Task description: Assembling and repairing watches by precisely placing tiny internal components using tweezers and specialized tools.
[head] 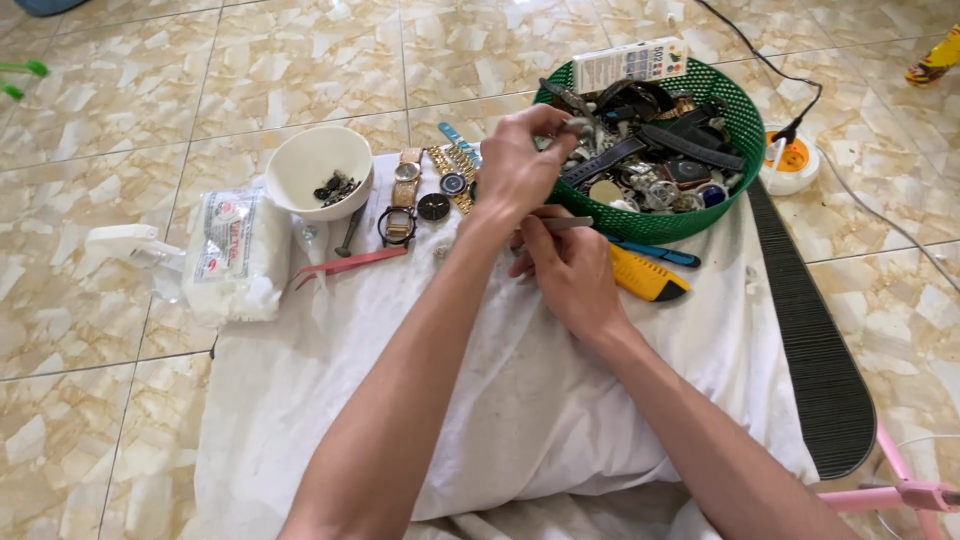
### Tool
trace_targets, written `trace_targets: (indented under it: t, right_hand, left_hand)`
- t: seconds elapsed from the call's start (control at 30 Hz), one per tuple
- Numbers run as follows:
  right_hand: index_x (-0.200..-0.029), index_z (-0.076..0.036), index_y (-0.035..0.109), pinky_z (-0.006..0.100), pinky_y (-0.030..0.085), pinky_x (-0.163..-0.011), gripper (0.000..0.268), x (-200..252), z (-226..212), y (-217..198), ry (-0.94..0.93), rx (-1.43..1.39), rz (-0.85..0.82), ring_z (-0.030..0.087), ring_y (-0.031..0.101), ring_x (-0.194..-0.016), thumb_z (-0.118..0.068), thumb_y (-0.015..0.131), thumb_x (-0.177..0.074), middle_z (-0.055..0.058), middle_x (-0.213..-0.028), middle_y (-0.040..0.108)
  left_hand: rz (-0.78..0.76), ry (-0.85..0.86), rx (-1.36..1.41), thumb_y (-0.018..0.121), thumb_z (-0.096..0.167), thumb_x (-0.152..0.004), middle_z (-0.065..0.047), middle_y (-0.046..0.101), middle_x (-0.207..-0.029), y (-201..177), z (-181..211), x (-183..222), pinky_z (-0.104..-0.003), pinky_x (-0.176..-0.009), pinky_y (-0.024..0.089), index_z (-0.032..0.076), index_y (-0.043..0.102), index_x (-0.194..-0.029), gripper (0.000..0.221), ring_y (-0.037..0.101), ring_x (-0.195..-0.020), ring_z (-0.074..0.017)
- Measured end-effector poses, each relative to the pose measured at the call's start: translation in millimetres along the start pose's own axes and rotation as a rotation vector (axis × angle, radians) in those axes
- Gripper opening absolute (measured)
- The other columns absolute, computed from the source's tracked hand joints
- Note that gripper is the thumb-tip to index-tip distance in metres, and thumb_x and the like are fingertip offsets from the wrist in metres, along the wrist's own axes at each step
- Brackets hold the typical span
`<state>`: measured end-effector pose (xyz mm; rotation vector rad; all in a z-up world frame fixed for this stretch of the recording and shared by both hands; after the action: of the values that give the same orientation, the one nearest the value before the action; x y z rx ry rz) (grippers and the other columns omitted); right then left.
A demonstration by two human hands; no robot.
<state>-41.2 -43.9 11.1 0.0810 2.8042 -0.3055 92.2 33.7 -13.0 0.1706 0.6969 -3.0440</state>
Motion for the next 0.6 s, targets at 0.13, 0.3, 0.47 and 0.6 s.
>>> trace_targets:
  t: [0.13, 0.3, 0.47, 0.6]
  right_hand:
    - [-0.105, -0.001, 0.07, 0.032, 0.06, -0.055, 0.021, 2.0, 9.7, -1.9, 0.026, -0.111, 0.032, 0.02, 0.07, -0.055, -0.012, 0.052, -0.103, 0.013, -0.073, 0.07]
    - [-0.114, 0.001, 0.066, 0.031, 0.06, -0.052, 0.02, 4.3, 5.9, -6.8, -0.054, -0.161, 0.086, 0.022, 0.069, -0.056, -0.007, 0.049, -0.106, 0.016, -0.086, 0.067]
    - [-0.114, 0.004, 0.067, 0.032, 0.061, -0.053, 0.018, 5.1, -0.5, -9.4, -0.094, -0.162, 0.114, 0.023, 0.069, -0.059, -0.003, 0.054, -0.103, 0.017, -0.095, 0.059]
    - [-0.112, 0.002, 0.069, 0.032, 0.062, -0.056, 0.022, 4.2, -2.8, -8.9, -0.11, -0.178, 0.109, 0.023, 0.07, -0.064, -0.012, 0.053, -0.107, 0.015, -0.1, 0.055]
  left_hand:
    - [0.114, 0.126, 0.096, 0.075, 0.033, -0.084, -0.007, 0.064, -0.088, -53.0, 5.3, 31.7, -0.043, -0.086, 0.057, 0.027, 0.077, -0.107, 0.024, 0.071, -0.082, -0.0212]
    - [-0.051, -0.01, 0.41, 0.062, 0.019, -0.096, -0.016, 0.074, -0.09, -90.4, -4.7, 102.3, -0.025, -0.06, 0.059, 0.007, 0.067, -0.117, 0.025, 0.076, -0.067, -0.0198]
    - [-0.003, -0.061, 0.586, 0.066, 0.001, -0.086, -0.02, 0.07, -0.108, -95.8, -35.7, 128.8, -0.035, -0.083, 0.064, 0.002, 0.067, -0.115, 0.029, 0.076, -0.091, -0.0285]
    - [0.084, -0.023, 0.722, 0.072, -0.001, -0.085, -0.019, 0.068, -0.109, -102.0, -48.9, 129.7, -0.034, -0.087, 0.062, 0.002, 0.061, -0.114, 0.031, 0.075, -0.095, -0.0277]
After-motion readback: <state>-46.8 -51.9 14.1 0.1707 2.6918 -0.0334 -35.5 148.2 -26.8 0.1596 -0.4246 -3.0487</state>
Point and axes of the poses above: each hand's wrist, its own x-axis away from the middle knuckle, its own y-axis out of the palm, z = x × y, the point moved 9 cm from there along -x, towards the middle knuckle
